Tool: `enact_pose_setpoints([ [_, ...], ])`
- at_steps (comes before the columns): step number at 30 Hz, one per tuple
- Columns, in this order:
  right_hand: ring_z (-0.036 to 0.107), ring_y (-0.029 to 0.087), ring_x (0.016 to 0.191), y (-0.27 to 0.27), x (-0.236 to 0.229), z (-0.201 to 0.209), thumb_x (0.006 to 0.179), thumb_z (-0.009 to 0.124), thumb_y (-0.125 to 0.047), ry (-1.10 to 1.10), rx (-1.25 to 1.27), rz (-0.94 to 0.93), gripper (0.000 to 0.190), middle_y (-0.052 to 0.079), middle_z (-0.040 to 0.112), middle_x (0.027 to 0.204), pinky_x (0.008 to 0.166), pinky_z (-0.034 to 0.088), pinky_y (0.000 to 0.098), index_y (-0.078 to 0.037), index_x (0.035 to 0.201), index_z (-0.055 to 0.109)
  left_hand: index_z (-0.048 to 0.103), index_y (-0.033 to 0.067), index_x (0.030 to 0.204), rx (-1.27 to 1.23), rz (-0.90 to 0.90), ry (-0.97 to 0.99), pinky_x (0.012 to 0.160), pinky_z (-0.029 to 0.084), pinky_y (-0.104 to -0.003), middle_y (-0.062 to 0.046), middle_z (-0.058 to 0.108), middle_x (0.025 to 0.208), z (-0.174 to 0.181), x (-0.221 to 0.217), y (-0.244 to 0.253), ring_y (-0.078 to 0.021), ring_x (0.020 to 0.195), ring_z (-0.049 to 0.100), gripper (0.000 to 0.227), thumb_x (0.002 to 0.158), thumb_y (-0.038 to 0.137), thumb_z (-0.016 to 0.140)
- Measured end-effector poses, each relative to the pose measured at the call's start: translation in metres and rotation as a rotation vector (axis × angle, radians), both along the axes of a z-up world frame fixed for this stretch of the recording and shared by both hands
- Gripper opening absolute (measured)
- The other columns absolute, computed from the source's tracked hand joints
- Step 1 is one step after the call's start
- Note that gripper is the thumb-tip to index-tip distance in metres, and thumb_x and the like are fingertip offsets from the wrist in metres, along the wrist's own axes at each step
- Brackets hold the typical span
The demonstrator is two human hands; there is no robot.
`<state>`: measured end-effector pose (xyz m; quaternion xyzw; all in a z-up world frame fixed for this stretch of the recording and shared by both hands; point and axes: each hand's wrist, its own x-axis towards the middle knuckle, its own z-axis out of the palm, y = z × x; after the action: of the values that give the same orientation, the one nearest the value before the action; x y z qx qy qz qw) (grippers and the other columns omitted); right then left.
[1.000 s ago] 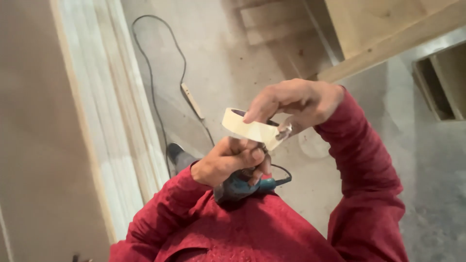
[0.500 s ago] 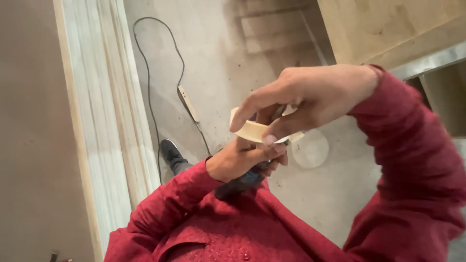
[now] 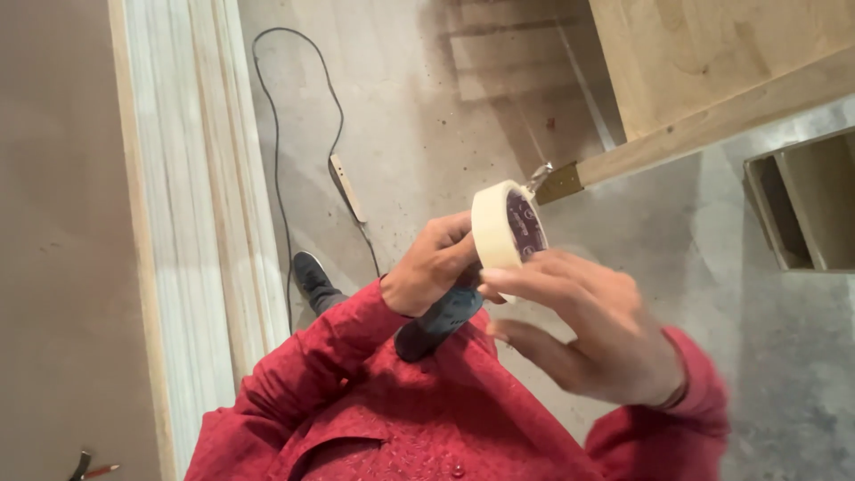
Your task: The recorder is wrapping masking tape around a drill bit on a power drill, likely to serve as a depth guide for drilling.
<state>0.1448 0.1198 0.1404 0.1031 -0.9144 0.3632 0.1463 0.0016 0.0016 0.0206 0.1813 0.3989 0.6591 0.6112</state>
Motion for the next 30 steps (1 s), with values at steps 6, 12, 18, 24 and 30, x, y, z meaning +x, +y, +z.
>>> enact_pose_setpoints([
  [6, 0.076, 0.023, 0.098, 0.003, 0.045, -0.055, 0.099, 0.077, -0.016, 0.122, -0.312, -0.197, 0.065, 0.013, 0.074, 0.108, 0.090, 0.063, 0.0340, 0.003, 0.145, 0.036, 0.063, -0.0014, 0.102, 0.089, 0.060, 0.012, 0.061, 0.048, -0.028, -0.001, 0.061, 0.080, -0.024, 0.007, 0.002, -0.0085, 0.067, 0.052, 0.035, 0.111, 0.032, 0.055],
  [12, 0.073, 0.024, 0.092, 0.018, 0.059, -0.060, 0.090, 0.079, -0.022, 0.157, -0.232, -0.440, 0.042, 0.016, 0.073, 0.100, 0.075, 0.059, 0.0319, 0.006, 0.117, 0.063, 0.065, 0.0011, 0.098, 0.064, -0.003, 0.155, 0.060, 0.048, -0.027, -0.003, 0.060, 0.074, -0.011, 0.007, 0.002, -0.0112, 0.064, 0.056, 0.035, 0.108, 0.033, 0.054],
  [18, 0.073, 0.025, 0.084, 0.031, 0.058, -0.065, 0.098, 0.077, -0.017, 0.214, -0.195, -0.469, 0.022, 0.009, 0.071, 0.084, 0.088, 0.061, 0.0348, 0.003, 0.102, 0.068, 0.065, -0.0003, 0.096, 0.052, 0.010, 0.167, 0.061, 0.048, -0.028, -0.003, 0.061, 0.073, -0.013, 0.010, 0.001, -0.0118, 0.065, 0.057, 0.037, 0.108, 0.033, 0.055],
  [24, 0.068, 0.018, 0.086, 0.038, 0.053, -0.063, 0.094, 0.071, -0.005, 0.115, -0.144, -0.481, 0.022, 0.013, 0.070, 0.110, 0.078, 0.056, 0.0269, 0.004, 0.114, 0.066, 0.065, 0.0001, 0.095, 0.061, 0.006, 0.186, 0.062, 0.049, -0.028, -0.003, 0.061, 0.074, -0.009, 0.010, -0.002, -0.0127, 0.066, 0.059, 0.037, 0.107, 0.034, 0.055],
  [30, 0.071, 0.012, 0.091, 0.039, 0.034, -0.074, 0.094, 0.071, -0.004, 0.058, -0.202, -0.440, 0.037, 0.009, 0.070, 0.110, 0.081, 0.057, 0.0268, 0.003, 0.129, 0.061, 0.066, 0.0010, 0.096, 0.063, -0.024, 0.229, 0.065, 0.049, -0.028, -0.004, 0.062, 0.075, -0.008, 0.010, -0.004, -0.0124, 0.068, 0.060, 0.038, 0.107, 0.036, 0.054],
])
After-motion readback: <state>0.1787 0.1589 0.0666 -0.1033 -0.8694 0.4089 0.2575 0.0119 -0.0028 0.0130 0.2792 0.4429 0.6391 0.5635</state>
